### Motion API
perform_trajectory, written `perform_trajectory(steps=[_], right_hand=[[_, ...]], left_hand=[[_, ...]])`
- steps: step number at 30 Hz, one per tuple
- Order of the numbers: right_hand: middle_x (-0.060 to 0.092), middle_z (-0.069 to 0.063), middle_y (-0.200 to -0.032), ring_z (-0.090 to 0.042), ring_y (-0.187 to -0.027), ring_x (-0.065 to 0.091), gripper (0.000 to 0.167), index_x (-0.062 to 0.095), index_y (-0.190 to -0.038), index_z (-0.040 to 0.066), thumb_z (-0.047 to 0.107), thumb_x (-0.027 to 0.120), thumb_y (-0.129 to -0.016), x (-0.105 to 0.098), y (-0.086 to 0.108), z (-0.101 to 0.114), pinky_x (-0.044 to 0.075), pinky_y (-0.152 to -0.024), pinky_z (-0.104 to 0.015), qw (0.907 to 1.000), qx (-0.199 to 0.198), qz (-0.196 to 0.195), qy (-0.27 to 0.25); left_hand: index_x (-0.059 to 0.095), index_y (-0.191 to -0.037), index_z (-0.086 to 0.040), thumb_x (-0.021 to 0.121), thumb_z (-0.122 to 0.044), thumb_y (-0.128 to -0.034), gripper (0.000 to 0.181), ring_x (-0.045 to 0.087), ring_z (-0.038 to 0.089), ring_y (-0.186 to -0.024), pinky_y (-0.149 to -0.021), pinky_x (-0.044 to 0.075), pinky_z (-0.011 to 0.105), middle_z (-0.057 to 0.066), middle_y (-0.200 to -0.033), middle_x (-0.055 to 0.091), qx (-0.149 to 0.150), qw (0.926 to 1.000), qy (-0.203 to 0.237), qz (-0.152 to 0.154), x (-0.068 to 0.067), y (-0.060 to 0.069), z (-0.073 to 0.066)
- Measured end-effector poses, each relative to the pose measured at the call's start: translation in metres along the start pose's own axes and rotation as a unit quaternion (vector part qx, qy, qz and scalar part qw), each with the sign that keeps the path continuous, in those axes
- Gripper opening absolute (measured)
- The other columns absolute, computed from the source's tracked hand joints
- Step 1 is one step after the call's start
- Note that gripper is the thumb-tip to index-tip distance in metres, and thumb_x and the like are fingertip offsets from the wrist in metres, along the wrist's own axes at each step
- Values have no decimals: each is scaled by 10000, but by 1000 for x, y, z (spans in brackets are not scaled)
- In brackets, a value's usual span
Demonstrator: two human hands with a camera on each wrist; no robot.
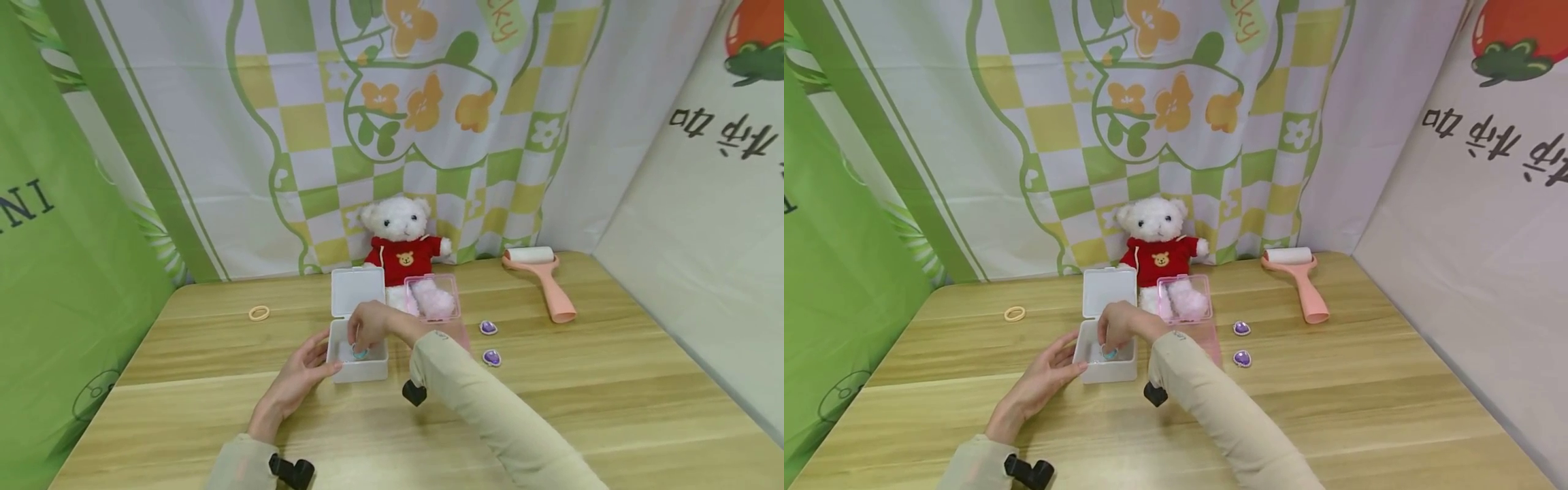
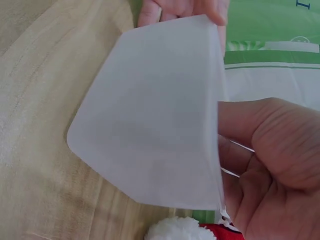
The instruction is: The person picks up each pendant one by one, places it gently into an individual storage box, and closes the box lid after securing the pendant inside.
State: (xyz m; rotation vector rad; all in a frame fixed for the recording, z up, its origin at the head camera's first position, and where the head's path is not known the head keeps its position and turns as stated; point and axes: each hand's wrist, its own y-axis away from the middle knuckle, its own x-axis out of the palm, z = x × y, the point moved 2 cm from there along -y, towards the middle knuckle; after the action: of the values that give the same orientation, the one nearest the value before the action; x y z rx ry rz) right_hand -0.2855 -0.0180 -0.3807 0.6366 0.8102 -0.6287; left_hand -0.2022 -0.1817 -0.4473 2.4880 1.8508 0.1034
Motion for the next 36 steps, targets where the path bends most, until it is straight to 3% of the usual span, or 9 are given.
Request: perform_trajectory(steps=[13,23,29,36], right_hand=[[592,60,-645,-66,-508,522,127,696,-793,91,-5,766,-748,4,-1,2,430,-475,-156,9997,175,-9,176],[610,28,-669,-123,-528,564,114,700,-854,53,-14,753,-779,5,-3,1,445,-454,-177,9999,81,-83,-93],[618,22,-670,-96,-493,535,97,710,-871,40,-3,748,-792,4,-5,-2,437,-446,-176,9989,-55,-369,-271],[646,14,-690,-71,-507,518,104,716,-884,21,-6,746,-788,3,-4,-1,431,-473,-171,9979,-317,-446,-334]], left_hand=[[232,-1503,-50,626,-83,-917,707,280,400,-1379,-1082,332,448,280,-1513,243,21,10000,-60,9,0,0,-1],[243,-1500,-63,625,-69,-914,699,298,398,-1370,-1066,352,421,282,-1507,255,-13,10000,-26,-20,0,0,0],[250,-1496,-69,634,-76,-910,701,288,407,-1373,-1074,343,449,287,-1501,262,-15,10000,-41,-10,0,0,-1],[251,-1492,-63,635,-75,-907,700,298,417,-1364,-1059,365,426,297,-1490,273,24,10000,-25,-2,-1,1,-1]])
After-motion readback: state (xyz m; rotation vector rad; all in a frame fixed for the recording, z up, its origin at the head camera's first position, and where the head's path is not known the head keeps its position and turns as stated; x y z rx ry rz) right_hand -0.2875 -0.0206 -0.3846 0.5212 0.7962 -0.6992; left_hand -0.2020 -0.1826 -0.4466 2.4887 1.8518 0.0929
